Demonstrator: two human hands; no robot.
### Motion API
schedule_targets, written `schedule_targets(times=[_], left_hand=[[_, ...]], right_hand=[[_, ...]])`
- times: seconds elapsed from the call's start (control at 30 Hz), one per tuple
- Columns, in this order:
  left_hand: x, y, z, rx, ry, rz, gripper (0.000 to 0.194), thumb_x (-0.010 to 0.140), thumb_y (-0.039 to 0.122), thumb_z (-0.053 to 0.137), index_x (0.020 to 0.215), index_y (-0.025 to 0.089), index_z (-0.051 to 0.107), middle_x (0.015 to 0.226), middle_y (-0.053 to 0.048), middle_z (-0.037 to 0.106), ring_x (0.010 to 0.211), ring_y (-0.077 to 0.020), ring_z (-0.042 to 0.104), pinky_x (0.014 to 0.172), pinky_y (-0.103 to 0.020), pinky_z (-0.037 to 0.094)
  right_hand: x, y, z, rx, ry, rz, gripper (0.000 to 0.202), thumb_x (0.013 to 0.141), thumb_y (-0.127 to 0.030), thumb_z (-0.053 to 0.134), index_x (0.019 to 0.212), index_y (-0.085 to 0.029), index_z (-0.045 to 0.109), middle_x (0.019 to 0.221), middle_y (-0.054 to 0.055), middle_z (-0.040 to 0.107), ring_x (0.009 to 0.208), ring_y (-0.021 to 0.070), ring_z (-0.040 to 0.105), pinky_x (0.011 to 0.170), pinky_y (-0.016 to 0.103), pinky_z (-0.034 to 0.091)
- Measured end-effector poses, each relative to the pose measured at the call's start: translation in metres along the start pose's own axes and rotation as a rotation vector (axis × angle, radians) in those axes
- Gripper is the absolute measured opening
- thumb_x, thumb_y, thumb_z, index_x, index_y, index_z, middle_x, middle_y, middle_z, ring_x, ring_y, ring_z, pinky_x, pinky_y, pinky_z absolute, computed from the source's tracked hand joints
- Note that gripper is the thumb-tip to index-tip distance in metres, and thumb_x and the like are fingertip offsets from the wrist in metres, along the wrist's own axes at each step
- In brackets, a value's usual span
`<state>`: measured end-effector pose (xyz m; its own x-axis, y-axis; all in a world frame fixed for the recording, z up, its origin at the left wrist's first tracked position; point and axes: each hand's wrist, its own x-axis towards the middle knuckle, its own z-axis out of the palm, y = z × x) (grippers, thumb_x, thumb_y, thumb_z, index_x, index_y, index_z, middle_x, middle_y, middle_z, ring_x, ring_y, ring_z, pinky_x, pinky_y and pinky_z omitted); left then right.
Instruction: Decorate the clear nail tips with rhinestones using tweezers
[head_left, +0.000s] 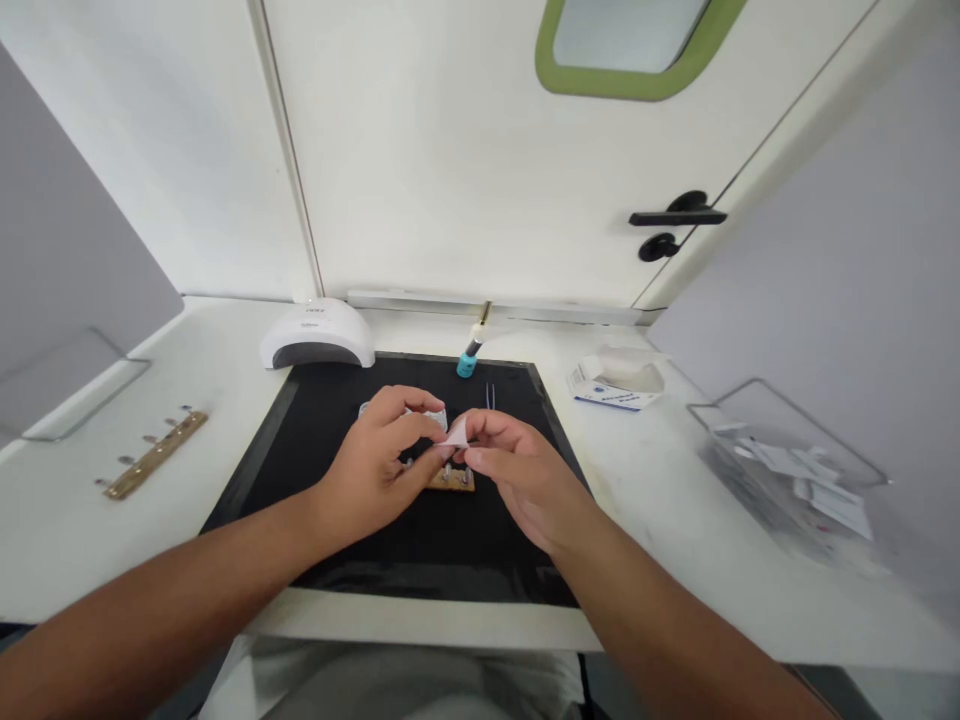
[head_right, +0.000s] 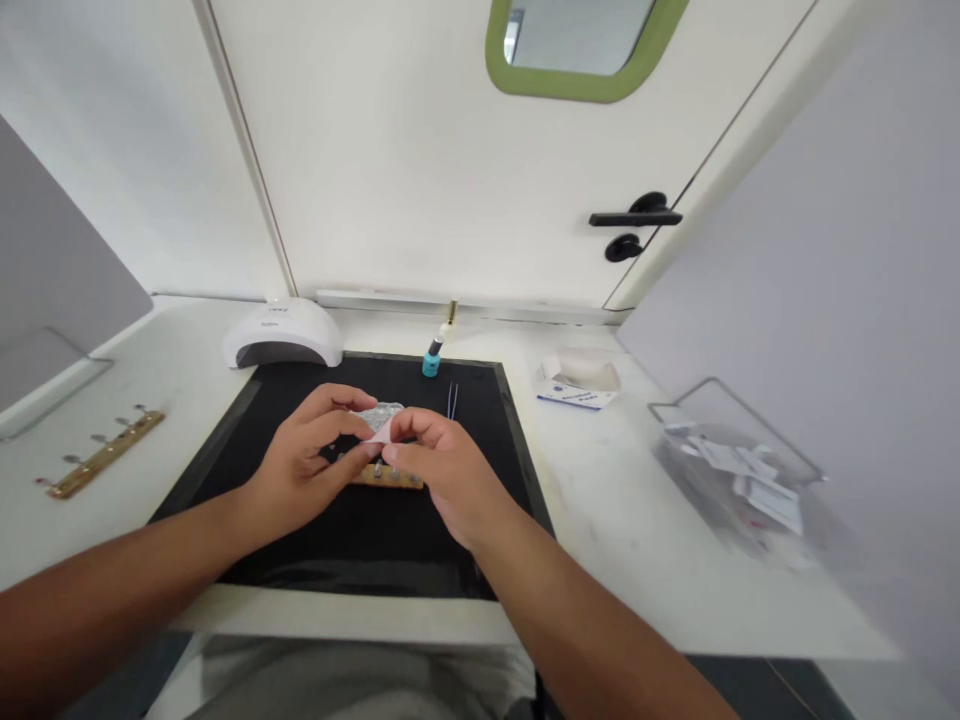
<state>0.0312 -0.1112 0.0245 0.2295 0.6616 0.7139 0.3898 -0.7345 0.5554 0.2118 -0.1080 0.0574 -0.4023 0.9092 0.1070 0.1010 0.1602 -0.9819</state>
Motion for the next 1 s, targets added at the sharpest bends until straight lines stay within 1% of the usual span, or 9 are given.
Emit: schedule_targets(times=[0.1, 0.23, 0.3, 0.37, 0.5, 0.57, 0.67, 0.87, 1.0], left_hand=[[0.002, -0.004, -0.007, 0.019, -0.024, -0.008, 0.003, 0.089, 0.017, 0.063, 0.090, 0.019, 0.064, 0.108, -0.006, 0.059, 0.100, -0.0168, 0.060, 0.089, -0.032, 0.049], [0.009, -0.012, -0.025, 0.035, -0.101, -0.095, 0.002, 0.089, 0.020, 0.063, 0.088, 0.019, 0.065, 0.102, -0.004, 0.061, 0.095, -0.0156, 0.060, 0.085, -0.029, 0.047], [0.013, -0.019, -0.033, 0.035, -0.149, -0.160, 0.006, 0.089, 0.022, 0.062, 0.086, 0.018, 0.065, 0.095, -0.003, 0.062, 0.088, -0.0146, 0.060, 0.080, -0.028, 0.047], [0.015, -0.027, -0.038, 0.030, -0.193, -0.229, 0.009, 0.088, 0.023, 0.062, 0.083, 0.017, 0.064, 0.083, -0.001, 0.062, 0.076, -0.0130, 0.059, 0.071, -0.026, 0.046], [0.012, -0.045, -0.040, 0.010, -0.208, -0.346, 0.013, 0.087, 0.027, 0.062, 0.081, 0.016, 0.064, 0.071, 0.001, 0.060, 0.065, -0.0114, 0.055, 0.060, -0.023, 0.042], [0.008, -0.053, -0.040, -0.012, -0.179, -0.380, 0.014, 0.087, 0.030, 0.063, 0.089, 0.017, 0.064, 0.074, 0.001, 0.060, 0.065, -0.0115, 0.055, 0.059, -0.022, 0.043], [0.004, -0.062, -0.044, -0.056, -0.138, -0.402, 0.022, 0.086, 0.034, 0.064, 0.101, 0.018, 0.062, 0.078, 0.001, 0.060, 0.067, -0.0118, 0.056, 0.060, -0.023, 0.045], [0.005, -0.068, -0.056, -0.108, -0.082, -0.402, 0.021, 0.084, 0.033, 0.066, 0.099, 0.018, 0.062, 0.080, 0.000, 0.061, 0.069, -0.0117, 0.056, 0.065, -0.024, 0.045], [0.006, -0.067, -0.059, -0.154, -0.079, -0.384, 0.020, 0.085, 0.030, 0.066, 0.101, 0.019, 0.059, 0.079, 0.001, 0.060, 0.067, -0.0110, 0.055, 0.062, -0.023, 0.044]], right_hand=[[-0.006, -0.004, -0.012, -0.217, 0.037, -0.071, 0.014, 0.079, -0.034, 0.054, 0.086, -0.022, 0.053, 0.084, 0.002, 0.056, 0.075, 0.0175, 0.052, 0.072, 0.033, 0.045], [-0.023, 0.001, -0.035, -0.579, 0.058, -0.162, 0.010, 0.077, -0.026, 0.061, 0.086, -0.021, 0.059, 0.092, 0.007, 0.059, 0.091, 0.0255, 0.050, 0.087, 0.046, 0.042], [-0.034, 0.009, -0.041, -0.736, -0.013, -0.165, 0.017, 0.077, -0.025, 0.064, 0.093, -0.020, 0.066, 0.100, 0.011, 0.062, 0.102, 0.0305, 0.051, 0.093, 0.053, 0.039], [-0.046, 0.019, -0.042, -0.863, -0.101, -0.152, 0.030, 0.078, -0.024, 0.066, 0.108, -0.022, 0.070, 0.112, 0.013, 0.064, 0.113, 0.0346, 0.049, 0.098, 0.058, 0.037], [-0.059, 0.032, -0.034, -1.052, -0.235, -0.124, 0.047, 0.082, -0.029, 0.066, 0.129, -0.025, 0.063, 0.139, 0.013, 0.056, 0.132, 0.0400, 0.040, 0.108, 0.066, 0.027], [-0.059, 0.035, -0.031, -1.122, -0.285, -0.115, 0.052, 0.085, -0.034, 0.065, 0.135, -0.024, 0.058, 0.147, 0.013, 0.050, 0.138, 0.0414, 0.036, 0.111, 0.069, 0.021], [-0.053, 0.037, -0.028, -1.205, -0.348, -0.114, 0.054, 0.088, -0.038, 0.062, 0.139, -0.022, 0.054, 0.151, 0.012, 0.047, 0.140, 0.0425, 0.035, 0.112, 0.071, 0.020], [-0.036, 0.043, -0.032, -1.293, -0.473, -0.128, 0.060, 0.087, -0.033, 0.063, 0.144, -0.022, 0.048, 0.156, 0.012, 0.038, 0.142, 0.0443, 0.031, 0.112, 0.074, 0.019], [-0.018, 0.045, -0.032, -1.285, -0.591, -0.166, 0.066, 0.086, -0.036, 0.063, 0.148, -0.025, 0.041, 0.160, 0.008, 0.031, 0.146, 0.0434, 0.024, 0.114, 0.072, 0.017]])
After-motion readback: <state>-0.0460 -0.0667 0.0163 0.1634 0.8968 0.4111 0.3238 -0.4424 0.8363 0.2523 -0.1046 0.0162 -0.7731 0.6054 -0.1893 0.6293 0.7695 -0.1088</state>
